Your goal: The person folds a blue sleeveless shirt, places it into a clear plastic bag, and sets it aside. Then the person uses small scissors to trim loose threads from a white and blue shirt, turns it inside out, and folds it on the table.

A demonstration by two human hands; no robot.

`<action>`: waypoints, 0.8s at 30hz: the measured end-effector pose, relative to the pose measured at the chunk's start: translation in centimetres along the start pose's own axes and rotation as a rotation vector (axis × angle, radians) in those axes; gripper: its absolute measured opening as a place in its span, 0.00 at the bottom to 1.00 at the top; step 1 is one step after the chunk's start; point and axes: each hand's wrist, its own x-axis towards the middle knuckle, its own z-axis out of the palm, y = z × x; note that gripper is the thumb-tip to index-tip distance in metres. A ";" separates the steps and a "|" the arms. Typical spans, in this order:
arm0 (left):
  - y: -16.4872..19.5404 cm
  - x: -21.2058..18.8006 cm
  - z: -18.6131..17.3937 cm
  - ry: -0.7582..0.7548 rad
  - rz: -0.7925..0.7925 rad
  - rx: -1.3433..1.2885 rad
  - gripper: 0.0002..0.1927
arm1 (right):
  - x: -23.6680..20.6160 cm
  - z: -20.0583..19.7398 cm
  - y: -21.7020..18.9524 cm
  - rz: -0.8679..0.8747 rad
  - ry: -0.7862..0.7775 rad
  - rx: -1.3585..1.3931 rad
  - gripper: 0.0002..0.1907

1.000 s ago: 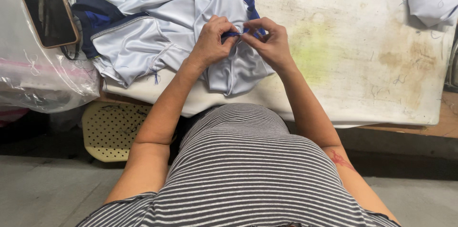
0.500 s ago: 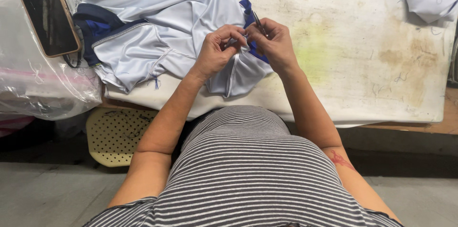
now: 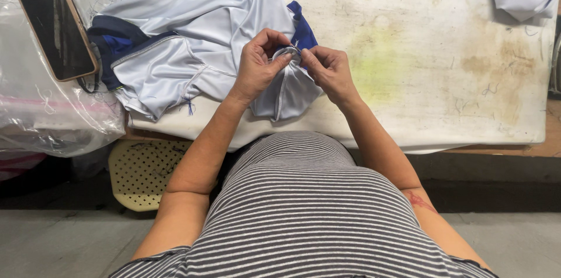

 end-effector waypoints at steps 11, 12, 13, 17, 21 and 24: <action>0.4 0.1 -0.1 -0.002 -0.015 0.005 0.12 | 0.0 0.2 -0.9 0.023 -0.043 0.059 0.16; 0.5 0.1 -0.1 -0.003 -0.025 0.003 0.12 | 0.0 0.1 -0.9 0.023 -0.052 0.075 0.16; 0.6 0.1 0.0 -0.001 -0.020 0.010 0.12 | -0.1 0.0 -0.9 0.044 -0.049 0.099 0.16; 1.0 0.2 0.2 0.019 -0.010 0.096 0.13 | -0.1 -0.3 -0.8 -0.070 -0.055 -0.012 0.15; 1.5 0.0 0.4 0.021 0.007 0.225 0.11 | 0.0 -0.3 -0.7 -0.220 -0.010 -0.244 0.14; 1.9 -0.1 0.6 0.032 -0.015 0.265 0.10 | 0.1 -0.3 -0.8 -0.205 0.032 -0.347 0.13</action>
